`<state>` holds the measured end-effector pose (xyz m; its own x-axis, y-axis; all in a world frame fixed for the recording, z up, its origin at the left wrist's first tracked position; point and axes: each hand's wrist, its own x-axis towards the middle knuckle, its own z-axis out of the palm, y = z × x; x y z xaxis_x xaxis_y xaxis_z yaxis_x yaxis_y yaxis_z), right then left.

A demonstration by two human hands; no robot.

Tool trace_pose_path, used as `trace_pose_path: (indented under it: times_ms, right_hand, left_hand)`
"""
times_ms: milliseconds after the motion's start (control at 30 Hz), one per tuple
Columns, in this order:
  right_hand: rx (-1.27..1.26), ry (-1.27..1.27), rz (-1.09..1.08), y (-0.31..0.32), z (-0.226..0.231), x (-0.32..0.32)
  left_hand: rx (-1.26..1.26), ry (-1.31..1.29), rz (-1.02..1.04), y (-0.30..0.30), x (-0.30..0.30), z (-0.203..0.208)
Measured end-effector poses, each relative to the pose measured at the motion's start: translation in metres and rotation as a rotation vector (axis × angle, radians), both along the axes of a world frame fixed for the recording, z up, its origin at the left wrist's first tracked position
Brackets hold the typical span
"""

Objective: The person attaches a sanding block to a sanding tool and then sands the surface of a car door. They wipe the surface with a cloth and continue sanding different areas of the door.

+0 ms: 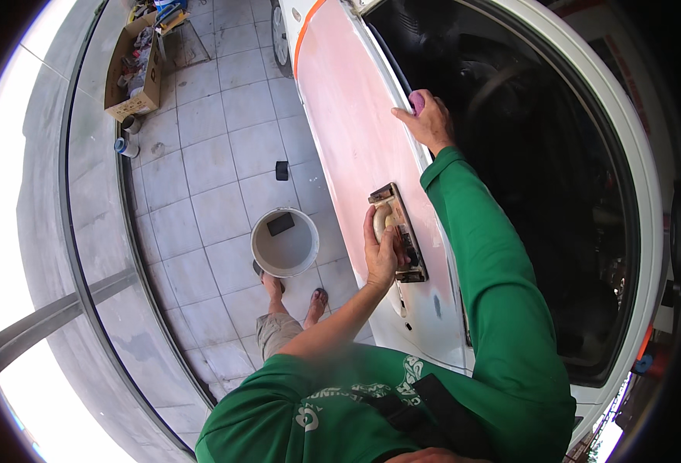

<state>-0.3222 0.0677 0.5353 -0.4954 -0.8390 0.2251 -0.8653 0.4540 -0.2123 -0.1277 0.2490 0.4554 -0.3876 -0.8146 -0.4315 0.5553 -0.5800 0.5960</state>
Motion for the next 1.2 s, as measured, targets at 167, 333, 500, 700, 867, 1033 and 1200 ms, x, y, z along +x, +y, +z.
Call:
trace_pose_path:
  times_ms: [167,333,500,700,867,1033,1200]
  right_hand:
    - [-0.151,-0.118,0.131,-0.013,-0.012,-0.007]
    - [-0.084,-0.190,0.182,-0.025,-0.008,-0.009]
    - [0.220,-0.116,0.283,-0.025,-0.003,-0.036]
    - [0.359,-0.376,0.331,-0.056,0.009,-0.048]
    - [0.394,-0.523,0.288,-0.049,0.020,-0.047]
    - [0.118,-0.308,0.416,-0.036,-0.012,-0.054]
    - [0.013,-0.159,0.461,-0.047,-0.021,-0.053]
  left_hand:
    - [-0.043,0.036,0.162,-0.189,-0.043,0.021]
    - [-0.157,0.052,0.117,-0.238,-0.041,0.012]
    - [0.049,-0.004,0.006,-0.024,-0.002,0.001]
    - [-0.083,0.032,0.136,-0.246,-0.051,0.022]
    - [-0.086,0.023,0.029,-0.169,-0.046,0.017]
    - [-0.045,-0.061,0.072,-0.028,-0.027,0.037]
    - [-0.098,-0.037,0.118,-0.218,-0.068,0.045]
